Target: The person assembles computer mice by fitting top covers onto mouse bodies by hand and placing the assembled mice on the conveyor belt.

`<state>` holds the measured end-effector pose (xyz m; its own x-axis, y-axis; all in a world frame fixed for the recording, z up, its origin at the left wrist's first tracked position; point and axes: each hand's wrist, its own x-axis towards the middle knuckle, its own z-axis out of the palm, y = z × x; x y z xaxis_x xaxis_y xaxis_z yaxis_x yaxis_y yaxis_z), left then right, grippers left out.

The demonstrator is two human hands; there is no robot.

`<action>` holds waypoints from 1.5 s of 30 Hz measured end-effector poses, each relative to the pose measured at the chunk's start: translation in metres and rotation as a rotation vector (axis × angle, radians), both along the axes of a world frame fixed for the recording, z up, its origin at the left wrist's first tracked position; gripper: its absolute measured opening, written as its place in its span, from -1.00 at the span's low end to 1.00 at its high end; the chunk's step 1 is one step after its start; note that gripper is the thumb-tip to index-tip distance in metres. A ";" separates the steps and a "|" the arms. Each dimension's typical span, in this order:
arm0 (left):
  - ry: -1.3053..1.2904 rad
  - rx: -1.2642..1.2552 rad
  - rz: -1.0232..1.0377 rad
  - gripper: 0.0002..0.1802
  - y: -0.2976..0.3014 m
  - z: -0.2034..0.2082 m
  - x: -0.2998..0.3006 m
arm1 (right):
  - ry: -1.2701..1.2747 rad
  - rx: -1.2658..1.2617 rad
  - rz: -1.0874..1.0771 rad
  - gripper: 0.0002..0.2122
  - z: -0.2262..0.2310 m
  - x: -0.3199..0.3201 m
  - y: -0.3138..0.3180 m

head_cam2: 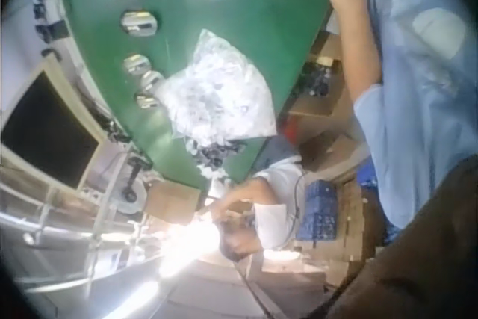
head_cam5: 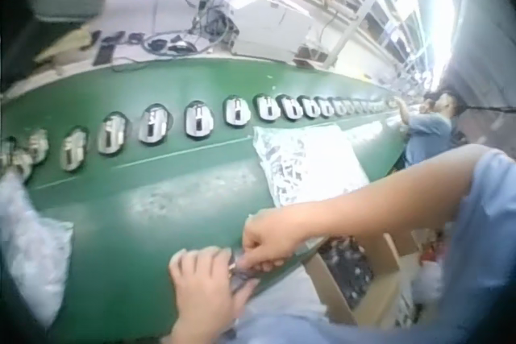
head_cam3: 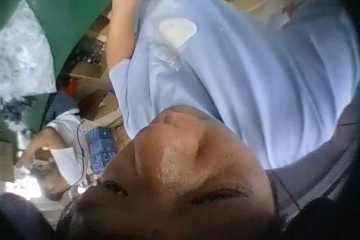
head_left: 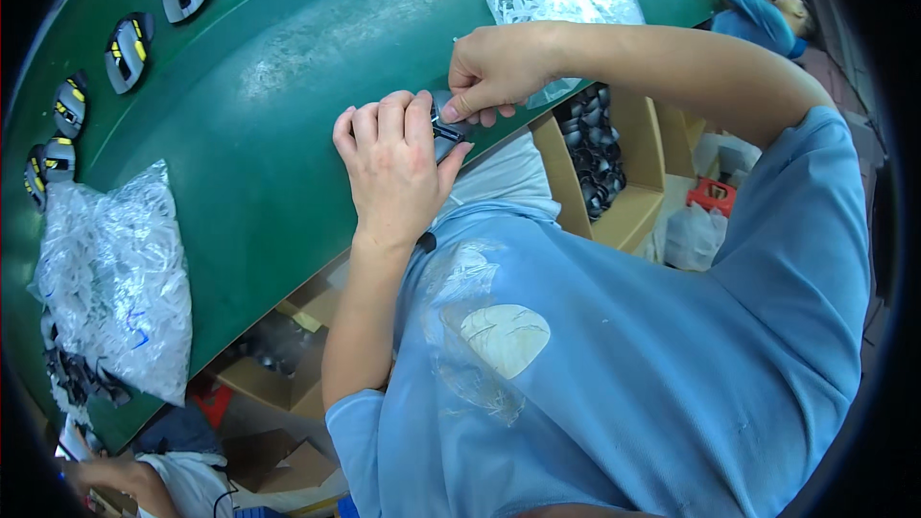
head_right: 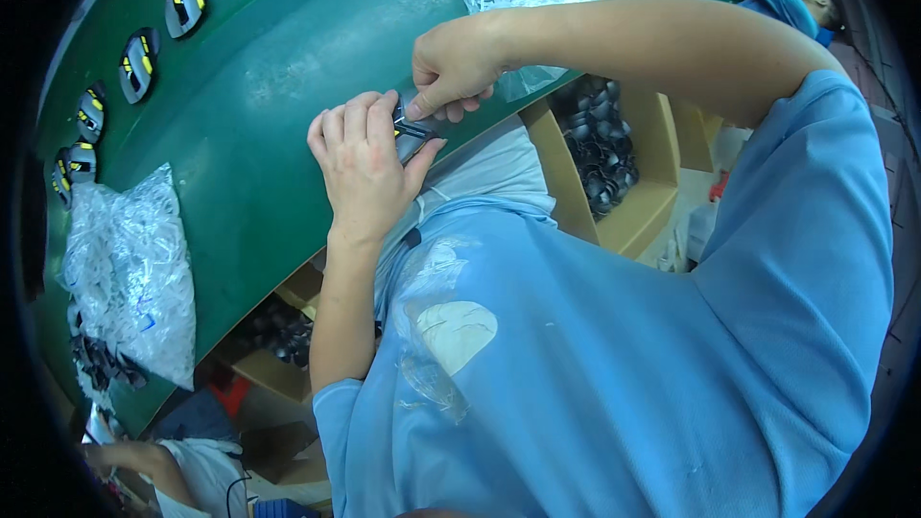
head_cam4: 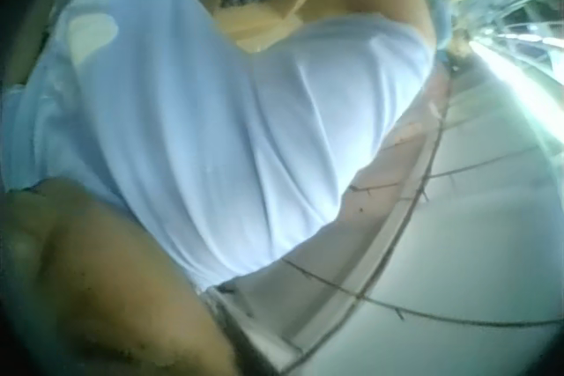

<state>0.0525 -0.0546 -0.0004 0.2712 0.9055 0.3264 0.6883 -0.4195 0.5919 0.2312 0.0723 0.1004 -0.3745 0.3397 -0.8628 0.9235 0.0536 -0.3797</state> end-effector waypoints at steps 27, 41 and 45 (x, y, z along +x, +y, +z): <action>0.040 0.213 0.484 -0.29 0.081 0.060 -0.148 | 0.736 0.202 -0.802 -0.77 -0.061 0.044 -0.101; 0.707 -0.166 0.791 -0.03 0.246 0.030 -0.180 | 0.884 0.781 -0.482 -0.88 -0.026 0.096 -0.108; 0.388 -0.022 0.607 -0.06 0.211 0.033 -0.152 | 0.651 1.220 -0.499 -0.86 -0.028 0.149 -0.065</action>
<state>-0.0998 0.1567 0.0330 -0.1892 0.9386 0.2885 0.9587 0.1131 0.2609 0.3804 0.0076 0.0728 -0.2044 0.9258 0.3181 0.6297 0.3731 -0.6814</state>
